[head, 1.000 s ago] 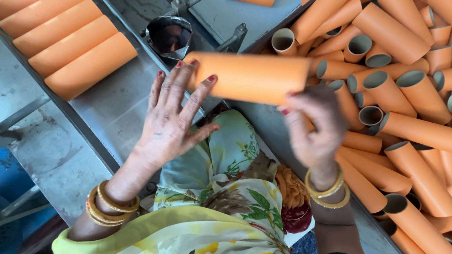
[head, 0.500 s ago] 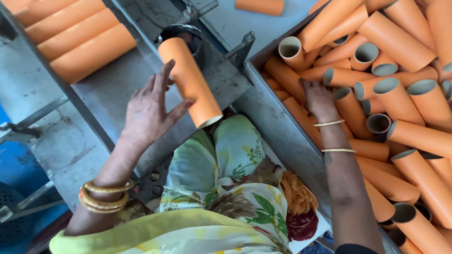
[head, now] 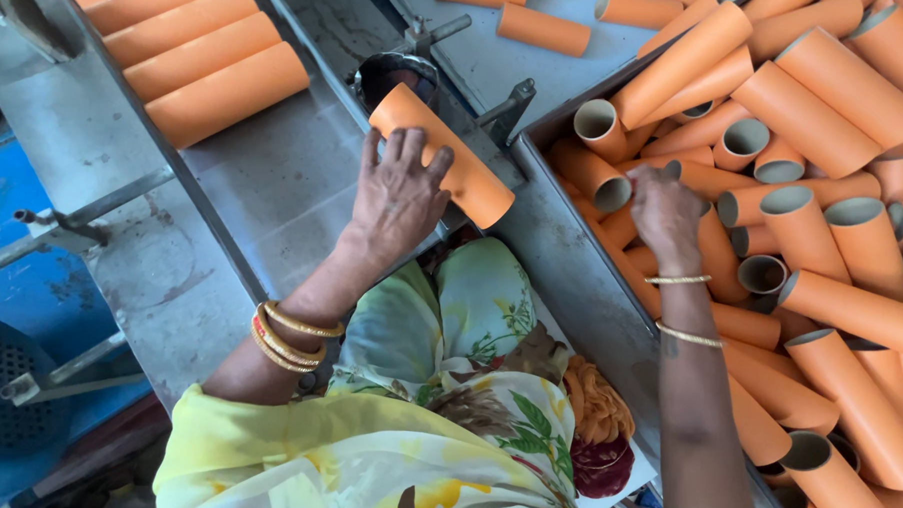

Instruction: The person picks orange paper tubes from a large bin and places them onto a metal tray. The person handles the tubes one by one, transferring them from the bin to the tray.

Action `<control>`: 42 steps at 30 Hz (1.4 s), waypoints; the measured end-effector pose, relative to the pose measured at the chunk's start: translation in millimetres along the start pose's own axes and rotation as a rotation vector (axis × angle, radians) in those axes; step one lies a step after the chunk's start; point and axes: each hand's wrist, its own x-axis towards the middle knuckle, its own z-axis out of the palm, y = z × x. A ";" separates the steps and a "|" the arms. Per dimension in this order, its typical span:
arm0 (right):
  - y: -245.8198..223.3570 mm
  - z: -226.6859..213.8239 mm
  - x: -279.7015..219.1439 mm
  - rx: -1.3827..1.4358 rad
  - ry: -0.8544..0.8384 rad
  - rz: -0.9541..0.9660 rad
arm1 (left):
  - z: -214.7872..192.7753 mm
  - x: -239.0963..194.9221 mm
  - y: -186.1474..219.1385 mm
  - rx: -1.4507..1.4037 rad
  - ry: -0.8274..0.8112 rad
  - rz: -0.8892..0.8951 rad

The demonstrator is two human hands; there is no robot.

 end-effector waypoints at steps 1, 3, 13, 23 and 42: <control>-1.6 -12.9 -2.7 0.025 0.066 0.005 | 4.6 3.2 -3.4 0.096 0.045 0.053; -3.8 -34.6 -1.7 0.043 0.138 0.044 | 14.6 12.9 -8.6 0.143 0.091 0.131; -47.6 -15.3 6.2 -0.358 -0.180 -0.263 | 34.5 64.1 8.1 0.287 -0.259 0.305; -41.2 26.7 48.8 -0.307 -0.147 -0.358 | -35.0 6.7 -38.0 -0.258 0.366 0.208; -9.0 42.2 40.2 -0.411 0.050 -0.310 | 26.8 -28.4 -148.1 0.122 0.199 -0.156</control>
